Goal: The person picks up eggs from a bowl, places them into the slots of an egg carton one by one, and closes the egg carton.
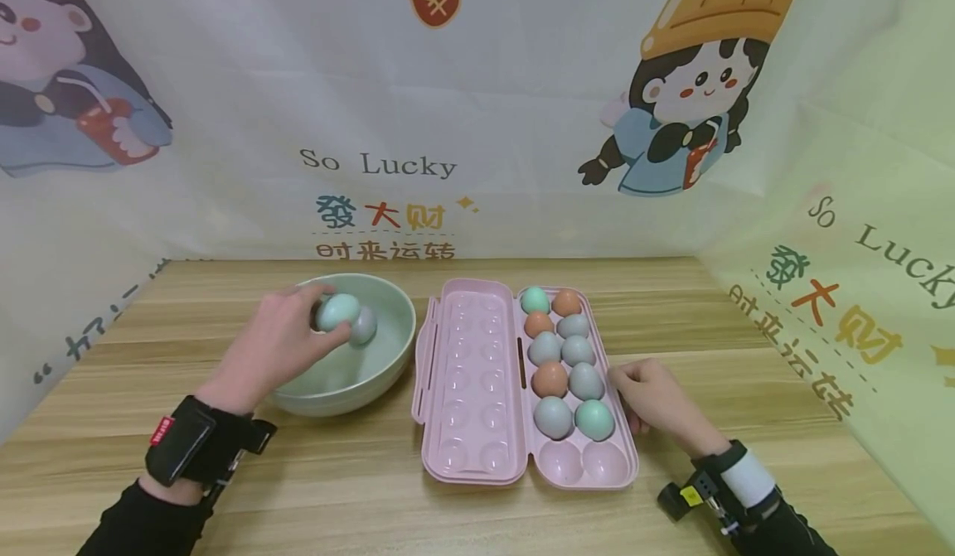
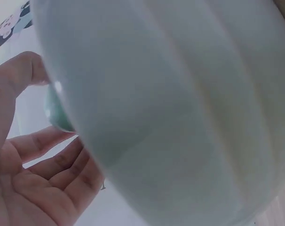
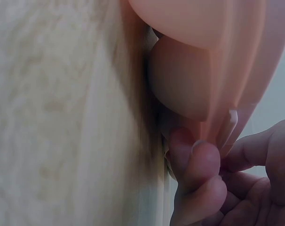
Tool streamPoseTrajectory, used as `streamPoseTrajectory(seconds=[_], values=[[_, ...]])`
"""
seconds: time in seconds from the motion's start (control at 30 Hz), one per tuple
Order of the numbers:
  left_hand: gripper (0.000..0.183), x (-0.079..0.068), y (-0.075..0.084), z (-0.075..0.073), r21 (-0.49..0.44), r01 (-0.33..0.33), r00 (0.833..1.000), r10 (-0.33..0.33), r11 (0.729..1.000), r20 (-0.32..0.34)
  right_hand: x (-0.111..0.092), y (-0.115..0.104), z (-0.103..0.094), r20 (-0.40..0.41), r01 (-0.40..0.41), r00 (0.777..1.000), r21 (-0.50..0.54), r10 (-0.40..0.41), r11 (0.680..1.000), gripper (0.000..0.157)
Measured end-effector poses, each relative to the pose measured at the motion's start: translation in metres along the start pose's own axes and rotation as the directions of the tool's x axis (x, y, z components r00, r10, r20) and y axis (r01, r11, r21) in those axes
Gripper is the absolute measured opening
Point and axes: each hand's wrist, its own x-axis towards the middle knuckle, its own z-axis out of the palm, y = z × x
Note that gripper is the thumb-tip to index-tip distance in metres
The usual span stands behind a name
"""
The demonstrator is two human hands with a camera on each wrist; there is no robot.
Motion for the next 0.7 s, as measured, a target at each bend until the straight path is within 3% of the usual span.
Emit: streamPoseTrajectory(seconds=[0.4, 0.7], values=[[0.04, 0.0, 0.015, -0.002, -0.006, -0.05, 0.993, 0.049, 0.999, -0.111, -0.001, 0.0, -0.001, 0.004, -0.004, 1.0, 0.007, 0.004, 1.0, 0.039], [0.038, -0.001, 0.026, -0.001, 0.019, -0.141, 0.969, 0.142, 0.99, -0.201, -0.001, 0.0, -0.001, 0.004, -0.009, 1.0, -0.002, 0.009, 1.0, 0.038]])
